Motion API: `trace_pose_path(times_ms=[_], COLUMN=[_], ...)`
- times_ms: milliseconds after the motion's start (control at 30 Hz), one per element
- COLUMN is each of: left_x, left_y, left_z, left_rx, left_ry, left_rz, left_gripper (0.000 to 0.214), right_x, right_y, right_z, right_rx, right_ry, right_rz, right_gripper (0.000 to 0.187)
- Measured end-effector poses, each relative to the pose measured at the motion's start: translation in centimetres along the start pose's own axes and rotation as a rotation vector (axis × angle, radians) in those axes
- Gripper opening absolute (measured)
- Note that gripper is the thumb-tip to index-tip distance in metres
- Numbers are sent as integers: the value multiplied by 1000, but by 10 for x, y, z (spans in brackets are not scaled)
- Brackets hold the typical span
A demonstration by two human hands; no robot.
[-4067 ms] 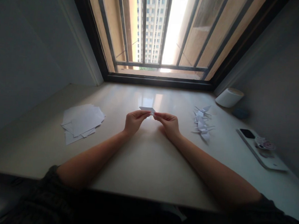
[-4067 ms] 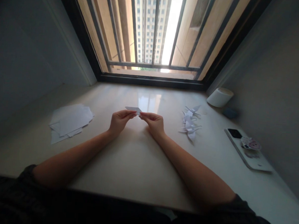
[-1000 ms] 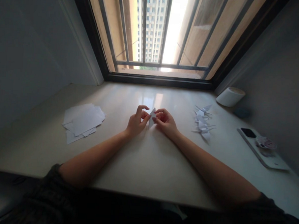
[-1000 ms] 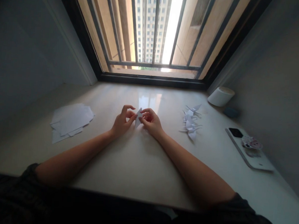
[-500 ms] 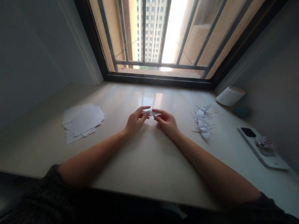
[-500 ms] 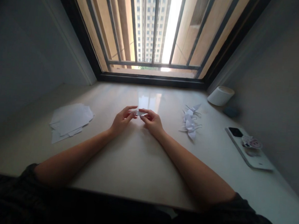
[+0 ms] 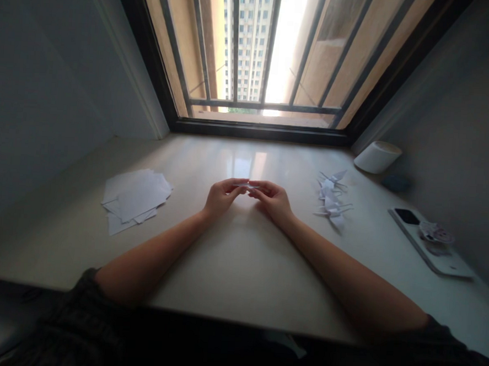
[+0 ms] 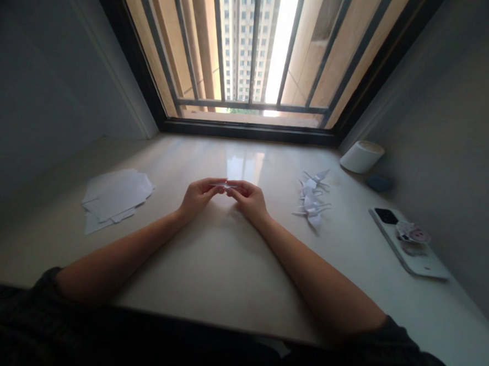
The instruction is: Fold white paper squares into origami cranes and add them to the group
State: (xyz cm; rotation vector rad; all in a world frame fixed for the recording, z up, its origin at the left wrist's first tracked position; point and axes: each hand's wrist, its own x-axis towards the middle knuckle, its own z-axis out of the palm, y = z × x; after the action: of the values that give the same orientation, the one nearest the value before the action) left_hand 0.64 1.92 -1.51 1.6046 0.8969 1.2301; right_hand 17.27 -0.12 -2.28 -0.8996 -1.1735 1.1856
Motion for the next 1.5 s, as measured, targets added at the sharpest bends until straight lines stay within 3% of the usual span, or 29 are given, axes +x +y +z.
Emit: trace_pose_path(times_ms=[300, 600, 1000, 1400, 1500], left_x=[1, 0, 2, 2, 2], left_y=[-2, 1, 1, 0, 1], left_z=[0, 3, 3, 0, -1], left_rx=[-49, -55, -153, -110, -101], left_ry=[21, 73, 141, 137, 87], left_rz=[-19, -34, -111, -132, -136], left_gripper=[29, 24, 28, 41, 46], right_x=[1, 0, -3, -3, -2], right_y=[0, -6, -10, -2, 0], right_z=[-1, 3, 7, 3, 1], right_rx=[28, -4, -27, -58, -73], right_ry=[52, 154, 153, 149, 141], right_rz=[3, -4, -50, -86, -100], right_gripper=[28, 34, 30, 26, 23])
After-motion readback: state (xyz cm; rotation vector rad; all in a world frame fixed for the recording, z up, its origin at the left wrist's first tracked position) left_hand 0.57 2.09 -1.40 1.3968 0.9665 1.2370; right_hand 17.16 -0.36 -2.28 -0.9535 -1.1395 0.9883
